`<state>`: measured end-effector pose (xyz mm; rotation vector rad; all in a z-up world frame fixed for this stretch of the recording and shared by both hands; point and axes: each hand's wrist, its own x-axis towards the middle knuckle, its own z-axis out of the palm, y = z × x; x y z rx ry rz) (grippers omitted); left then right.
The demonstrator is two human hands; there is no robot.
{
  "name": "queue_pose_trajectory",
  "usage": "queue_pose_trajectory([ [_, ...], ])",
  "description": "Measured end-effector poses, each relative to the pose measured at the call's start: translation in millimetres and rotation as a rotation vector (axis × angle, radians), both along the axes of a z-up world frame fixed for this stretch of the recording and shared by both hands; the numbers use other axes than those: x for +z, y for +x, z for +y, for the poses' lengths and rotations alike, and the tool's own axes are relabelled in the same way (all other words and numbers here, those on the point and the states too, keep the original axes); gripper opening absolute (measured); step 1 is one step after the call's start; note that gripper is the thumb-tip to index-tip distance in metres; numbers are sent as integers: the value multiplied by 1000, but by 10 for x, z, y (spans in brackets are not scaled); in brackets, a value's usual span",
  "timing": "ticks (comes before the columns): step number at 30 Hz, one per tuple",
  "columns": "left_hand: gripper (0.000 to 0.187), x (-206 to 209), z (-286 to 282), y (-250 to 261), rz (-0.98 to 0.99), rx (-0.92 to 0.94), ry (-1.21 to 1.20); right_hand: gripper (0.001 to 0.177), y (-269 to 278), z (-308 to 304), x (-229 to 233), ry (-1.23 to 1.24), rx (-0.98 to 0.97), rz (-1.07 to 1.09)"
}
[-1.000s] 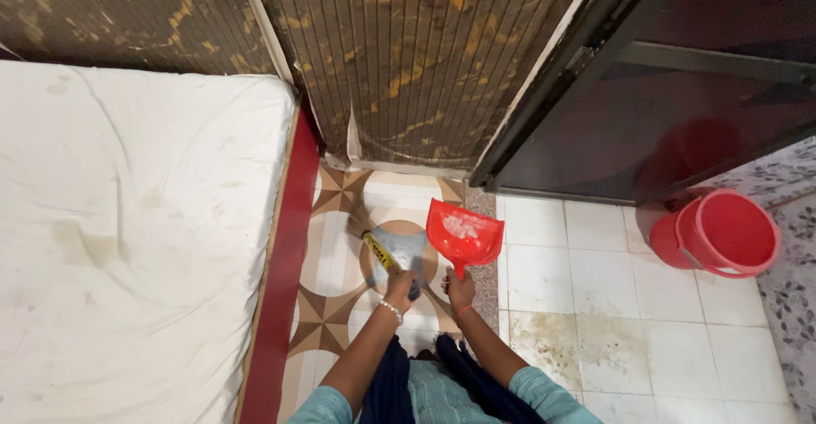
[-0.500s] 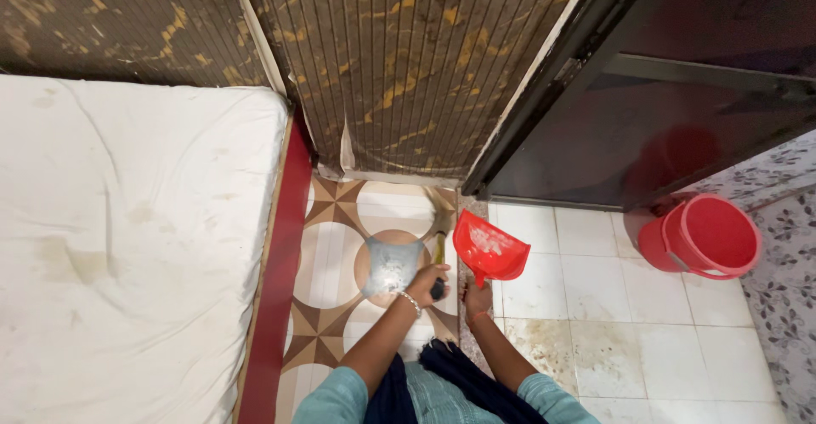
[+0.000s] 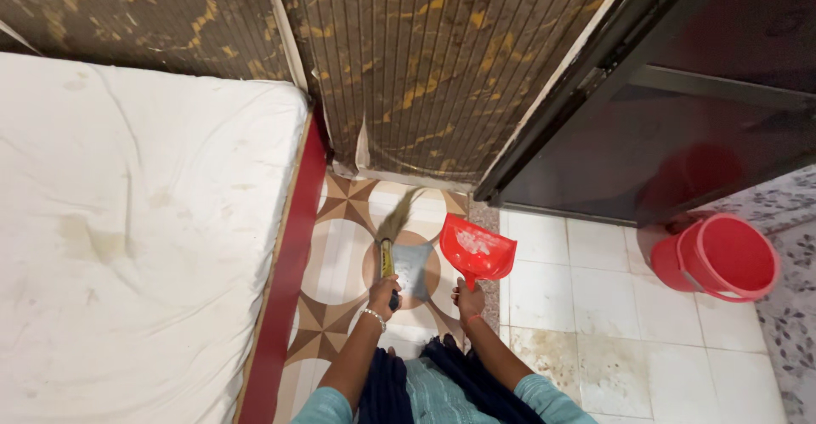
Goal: The person sweeps a patterned tiled floor in a bedroom using a broom and a red dustpan. They move around a bed and plastic chairs, sweeping debris into the dustpan.
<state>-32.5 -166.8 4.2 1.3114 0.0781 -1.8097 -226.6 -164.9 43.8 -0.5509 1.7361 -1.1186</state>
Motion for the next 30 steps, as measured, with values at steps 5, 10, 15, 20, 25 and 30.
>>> queue_pose_trajectory([
  [5, 56, 144, -49, -233, -40, -74, -214, 27, 134, -39, -31, -6, 12, 12],
  [10, 85, 346, -51, -646, -127, -282, -170, 28, 149, -43, -24, -51, -20, 36],
  [15, 85, 393, -110, -637, 30, -429, -160, 29, 77, -45, -25, -85, -78, 2],
  [20, 53, 289, -181, -531, 17, -415, -134, 31, 25, 37, -75, -44, -71, 12],
  [25, 30, 79, -99, -367, 7, -236, -130, 31, 52, 42, -124, -25, -13, 49],
  [30, 48, -167, 161, 113, -176, -75, -130, 30, 177, 45, -160, 11, 63, 50],
])
